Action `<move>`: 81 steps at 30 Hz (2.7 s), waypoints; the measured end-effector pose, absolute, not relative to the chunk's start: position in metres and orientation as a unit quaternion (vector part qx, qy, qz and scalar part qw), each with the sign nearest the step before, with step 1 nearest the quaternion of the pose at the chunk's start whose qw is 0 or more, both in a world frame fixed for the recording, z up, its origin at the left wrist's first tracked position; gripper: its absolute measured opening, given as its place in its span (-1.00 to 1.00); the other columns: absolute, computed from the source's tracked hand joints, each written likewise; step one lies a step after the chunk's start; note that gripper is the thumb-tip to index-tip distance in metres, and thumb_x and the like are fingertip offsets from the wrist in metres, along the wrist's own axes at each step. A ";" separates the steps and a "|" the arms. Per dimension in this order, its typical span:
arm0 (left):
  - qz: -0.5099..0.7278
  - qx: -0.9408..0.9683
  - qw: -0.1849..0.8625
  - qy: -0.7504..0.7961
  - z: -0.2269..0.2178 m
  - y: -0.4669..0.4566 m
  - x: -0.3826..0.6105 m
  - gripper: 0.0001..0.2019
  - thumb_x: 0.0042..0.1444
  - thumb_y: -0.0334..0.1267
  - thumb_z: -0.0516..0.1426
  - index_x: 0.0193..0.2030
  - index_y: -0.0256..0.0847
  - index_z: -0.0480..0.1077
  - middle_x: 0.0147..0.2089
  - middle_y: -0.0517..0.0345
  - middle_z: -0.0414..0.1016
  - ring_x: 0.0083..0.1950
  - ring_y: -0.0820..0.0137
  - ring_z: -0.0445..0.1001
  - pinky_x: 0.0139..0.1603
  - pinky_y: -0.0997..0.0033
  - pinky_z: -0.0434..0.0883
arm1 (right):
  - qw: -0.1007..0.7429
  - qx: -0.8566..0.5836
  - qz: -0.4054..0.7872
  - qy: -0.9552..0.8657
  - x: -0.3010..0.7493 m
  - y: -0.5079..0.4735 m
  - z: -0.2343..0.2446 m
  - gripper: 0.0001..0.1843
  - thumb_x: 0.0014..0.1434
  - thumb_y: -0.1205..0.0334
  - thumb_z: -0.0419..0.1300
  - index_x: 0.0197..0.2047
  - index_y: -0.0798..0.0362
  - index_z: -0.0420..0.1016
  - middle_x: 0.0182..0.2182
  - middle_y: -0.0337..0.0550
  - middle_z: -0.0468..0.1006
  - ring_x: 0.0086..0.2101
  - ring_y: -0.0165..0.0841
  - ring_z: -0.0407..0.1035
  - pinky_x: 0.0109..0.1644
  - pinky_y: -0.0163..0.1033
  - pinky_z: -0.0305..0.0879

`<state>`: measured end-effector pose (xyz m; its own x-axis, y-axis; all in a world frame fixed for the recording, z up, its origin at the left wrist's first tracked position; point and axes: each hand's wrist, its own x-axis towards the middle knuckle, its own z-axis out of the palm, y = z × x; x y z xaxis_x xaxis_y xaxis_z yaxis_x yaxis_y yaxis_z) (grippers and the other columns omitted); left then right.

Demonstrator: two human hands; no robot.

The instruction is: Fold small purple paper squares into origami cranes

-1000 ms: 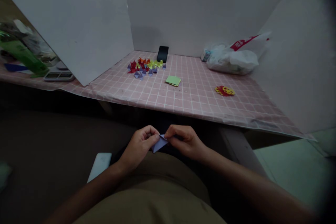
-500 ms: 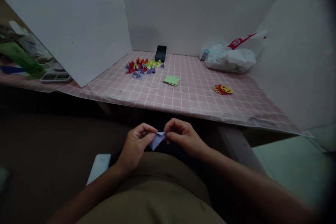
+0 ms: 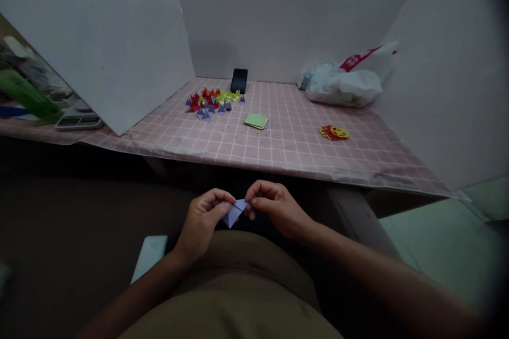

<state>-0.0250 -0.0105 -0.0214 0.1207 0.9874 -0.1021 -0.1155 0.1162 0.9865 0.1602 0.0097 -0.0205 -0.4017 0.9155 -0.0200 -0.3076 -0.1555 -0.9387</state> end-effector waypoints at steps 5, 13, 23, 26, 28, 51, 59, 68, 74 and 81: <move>0.468 0.448 0.610 0.457 -0.020 -0.011 -0.024 -0.96 0.09 -0.30 0.19 -0.32 -0.20 0.47 -0.51 0.25 0.50 -0.48 0.46 0.44 -0.40 0.48 0.33 | 0.437 -0.310 0.675 -0.507 0.163 0.010 -0.020 -0.96 0.09 0.32 0.27 -0.34 0.10 0.54 -0.52 -0.27 0.54 -0.50 -0.45 0.42 -0.32 -0.30 0.32; 0.462 0.459 0.606 0.457 -0.022 -0.011 -0.026 -0.96 0.12 -0.29 0.20 -0.32 -0.19 0.46 -0.48 0.25 0.50 -0.47 0.48 0.42 -0.40 0.49 0.32 | 0.426 -0.314 0.696 -0.486 0.162 0.011 -0.023 -0.86 0.11 0.27 0.32 -0.30 0.10 0.44 -0.53 -0.27 0.52 -0.54 -0.48 0.37 -0.41 -0.34 0.30; 0.442 0.470 0.620 0.447 -0.017 -0.011 -0.025 -0.77 0.16 -0.21 0.19 -0.06 -0.21 0.43 -0.42 0.22 0.52 -0.40 0.45 0.47 -0.33 0.48 0.35 | 0.440 -0.349 0.636 -0.529 0.160 0.009 -0.015 -0.86 0.06 0.36 0.25 -0.36 0.06 0.32 -0.60 -0.36 0.43 -0.57 -0.51 0.30 -0.47 -0.39 0.22; 0.410 0.483 0.629 0.452 -0.013 -0.011 -0.026 -0.78 0.22 -0.17 0.13 -0.07 -0.22 0.43 -0.41 0.18 0.55 -0.38 0.42 0.49 -0.31 0.45 0.36 | 0.439 -0.357 0.623 -0.540 0.160 0.009 -0.015 -0.87 0.05 0.37 0.24 -0.38 0.06 0.33 -0.60 -0.36 0.42 -0.57 -0.51 0.28 -0.46 -0.38 0.21; 0.395 0.504 0.618 0.457 -0.012 -0.010 -0.027 -0.78 0.24 -0.14 0.10 -0.13 -0.24 0.45 -0.42 0.17 0.54 -0.39 0.42 0.47 -0.31 0.45 0.35 | 0.437 -0.359 0.621 -0.542 0.160 0.010 -0.016 -0.87 0.04 0.37 0.24 -0.38 0.05 0.32 -0.60 -0.37 0.41 -0.57 -0.50 0.27 -0.46 -0.37 0.20; 0.344 0.605 0.508 0.508 -0.016 -0.010 -0.027 -0.69 0.22 -0.06 0.11 -0.41 -0.26 0.43 -0.51 0.22 0.39 -0.46 0.46 0.29 -0.42 0.47 0.22 | 0.296 -0.405 0.651 -0.570 0.161 0.008 -0.016 -0.71 0.11 0.05 0.26 -0.43 0.12 0.43 -0.62 -0.30 0.42 -0.62 -0.50 0.26 -0.52 -0.36 0.15; 0.373 0.606 0.520 0.473 -0.015 -0.005 -0.031 -0.64 0.28 -0.04 0.04 -0.37 -0.26 0.45 -0.45 0.21 0.36 -0.40 0.45 0.28 -0.36 0.45 0.24 | 0.294 -0.431 0.632 -0.573 0.160 0.006 -0.012 -0.70 0.13 0.03 0.21 -0.45 0.10 0.39 -0.68 -0.33 0.37 -0.69 -0.53 0.21 -0.59 -0.39 0.11; 0.371 0.557 0.568 0.478 -0.012 -0.005 -0.027 -0.79 0.11 -0.16 0.20 -0.44 -0.25 0.41 -0.50 0.24 0.39 -0.44 0.47 0.31 -0.37 0.46 0.27 | 0.311 -0.407 0.630 -0.584 0.161 0.007 -0.014 -0.73 0.14 0.08 0.24 -0.43 0.11 0.42 -0.63 -0.30 0.42 -0.60 -0.51 0.27 -0.49 -0.36 0.16; 0.367 0.523 0.625 0.448 -0.015 -0.004 -0.029 -0.79 0.14 -0.13 0.20 -0.37 -0.25 0.47 -0.44 0.19 0.47 -0.41 0.45 0.38 -0.33 0.45 0.31 | 0.312 -0.385 0.690 -0.527 0.162 0.008 -0.020 -0.70 0.13 0.04 0.28 -0.41 0.11 0.42 -0.63 -0.30 0.43 -0.63 -0.51 0.25 -0.53 -0.37 0.18; 0.381 0.465 0.694 0.397 -0.019 -0.005 -0.029 -0.86 0.10 -0.20 0.25 -0.34 -0.24 0.47 -0.41 0.18 0.55 -0.37 0.44 0.47 -0.26 0.44 0.38 | 0.332 -0.338 0.736 -0.484 0.163 0.009 -0.025 -0.68 0.12 0.04 0.33 -0.41 0.13 0.42 -0.62 -0.29 0.43 -0.61 -0.51 0.28 -0.51 -0.38 0.21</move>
<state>-0.0285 -0.0046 -0.0195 0.3940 0.8979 -0.1963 -0.1603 0.2775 0.9473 0.1625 0.0089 -0.0247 -0.5504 0.8161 -0.1766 -0.1616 -0.3116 -0.9364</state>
